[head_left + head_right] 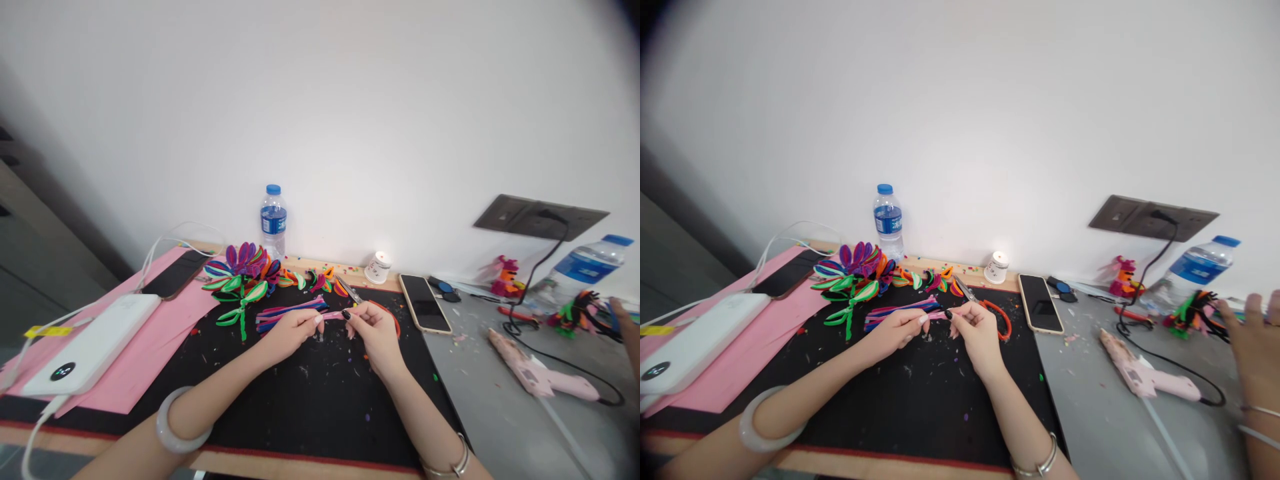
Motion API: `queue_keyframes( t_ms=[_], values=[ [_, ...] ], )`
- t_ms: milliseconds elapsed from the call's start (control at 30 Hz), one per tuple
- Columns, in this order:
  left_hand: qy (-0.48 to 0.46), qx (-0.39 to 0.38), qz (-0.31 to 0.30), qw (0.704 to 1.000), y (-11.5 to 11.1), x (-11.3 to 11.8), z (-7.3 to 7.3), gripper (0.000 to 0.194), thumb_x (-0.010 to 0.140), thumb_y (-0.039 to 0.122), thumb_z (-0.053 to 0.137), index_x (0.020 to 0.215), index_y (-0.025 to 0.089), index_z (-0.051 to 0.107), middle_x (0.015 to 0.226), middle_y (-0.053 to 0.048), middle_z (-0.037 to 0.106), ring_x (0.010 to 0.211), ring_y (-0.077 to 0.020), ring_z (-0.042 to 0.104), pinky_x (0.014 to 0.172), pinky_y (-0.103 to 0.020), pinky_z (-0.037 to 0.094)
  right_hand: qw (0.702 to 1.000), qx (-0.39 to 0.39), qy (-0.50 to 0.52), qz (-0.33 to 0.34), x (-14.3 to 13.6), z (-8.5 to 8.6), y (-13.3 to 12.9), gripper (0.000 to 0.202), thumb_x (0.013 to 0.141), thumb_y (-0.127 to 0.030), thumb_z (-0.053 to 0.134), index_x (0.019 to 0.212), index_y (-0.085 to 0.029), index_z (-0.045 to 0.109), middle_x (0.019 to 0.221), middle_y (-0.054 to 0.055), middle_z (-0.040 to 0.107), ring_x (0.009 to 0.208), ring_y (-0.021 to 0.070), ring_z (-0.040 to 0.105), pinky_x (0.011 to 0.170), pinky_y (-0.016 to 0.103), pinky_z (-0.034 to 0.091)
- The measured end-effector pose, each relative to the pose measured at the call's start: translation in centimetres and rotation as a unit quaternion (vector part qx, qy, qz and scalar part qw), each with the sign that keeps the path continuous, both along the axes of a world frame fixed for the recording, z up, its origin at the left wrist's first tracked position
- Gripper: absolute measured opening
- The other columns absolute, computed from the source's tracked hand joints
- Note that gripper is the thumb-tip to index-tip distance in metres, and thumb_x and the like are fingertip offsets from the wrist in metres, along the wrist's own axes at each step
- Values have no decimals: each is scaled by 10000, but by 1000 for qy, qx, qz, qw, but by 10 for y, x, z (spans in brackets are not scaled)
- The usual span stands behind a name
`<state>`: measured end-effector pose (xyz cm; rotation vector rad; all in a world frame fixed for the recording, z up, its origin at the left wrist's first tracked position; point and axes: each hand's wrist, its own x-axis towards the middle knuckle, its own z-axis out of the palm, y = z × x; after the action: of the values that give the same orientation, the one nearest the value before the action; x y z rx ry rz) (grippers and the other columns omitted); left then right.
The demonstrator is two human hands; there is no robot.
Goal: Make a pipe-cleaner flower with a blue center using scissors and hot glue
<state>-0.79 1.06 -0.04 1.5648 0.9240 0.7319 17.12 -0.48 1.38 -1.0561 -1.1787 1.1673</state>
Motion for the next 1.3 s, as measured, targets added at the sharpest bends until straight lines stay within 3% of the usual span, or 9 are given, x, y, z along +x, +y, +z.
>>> queue_keyframes(
  t_ms=[100, 233, 400, 500, 633, 1000, 1300],
  values=[
    [-58, -68, -22, 996, -1, 0, 1, 330, 827, 432, 387, 712, 145, 502, 495, 80, 237, 415, -55, 182, 398, -192, 128, 1000, 12, 5, 13, 0, 1, -1, 114, 702, -237, 649, 679, -146, 584, 492, -30, 551, 426, 73, 468, 443, 199, 378],
    [-139, -168, -72, 973, -5, -2, 7, 298, 808, 429, 442, 699, 153, 468, 486, 92, 209, 410, -46, 121, 387, -192, 92, 998, 22, 8, 55, 1, 4, -1, 104, 681, -201, 662, 732, -166, 578, 712, 19, 638, 552, 101, 543, 489, 207, 413],
    [-173, -233, -134, 947, -9, -5, 12, 272, 801, 401, 480, 713, 144, 471, 459, 95, 227, 400, -40, 136, 394, -201, 93, 986, 56, -121, 97, 1, 5, -2, 85, 688, -186, 637, 772, -173, 637, 782, 33, 636, 737, 157, 582, 672, 265, 451],
    [-164, -252, -145, 943, -9, -7, 11, 282, 794, 410, 488, 716, 139, 479, 449, 92, 247, 397, -39, 146, 393, -202, 94, 972, 63, -188, 126, 0, 6, -3, 71, 715, -191, 604, 757, -167, 655, 717, 20, 622, 663, 140, 558, 619, 249, 434],
    [-155, -277, -142, 938, -9, -7, 10, 298, 784, 428, 497, 718, 137, 490, 446, 92, 246, 393, -37, 138, 389, -198, 93, 968, 52, -179, 167, 0, 7, -4, 81, 740, -190, 571, 743, -160, 646, 613, -2, 583, 579, 121, 533, 559, 234, 415],
    [-222, -328, -157, 905, -8, -7, 11, 198, 807, 334, 503, 793, 137, 490, 552, 70, 246, 440, -42, 108, 389, -176, 73, 975, 51, -163, 139, 0, 6, -2, 112, 740, -202, 566, 647, -166, 616, 551, -6, 550, 500, 112, 497, 492, 228, 388],
    [-207, -337, -171, 903, -7, -10, 12, 205, 805, 330, 511, 772, 128, 497, 493, 79, 242, 423, -38, 117, 396, -185, 73, 979, 21, -128, 155, 0, 8, -4, 86, 710, -189, 595, 638, -156, 627, 527, -9, 576, 467, 95, 488, 450, 206, 356]
  ],
)
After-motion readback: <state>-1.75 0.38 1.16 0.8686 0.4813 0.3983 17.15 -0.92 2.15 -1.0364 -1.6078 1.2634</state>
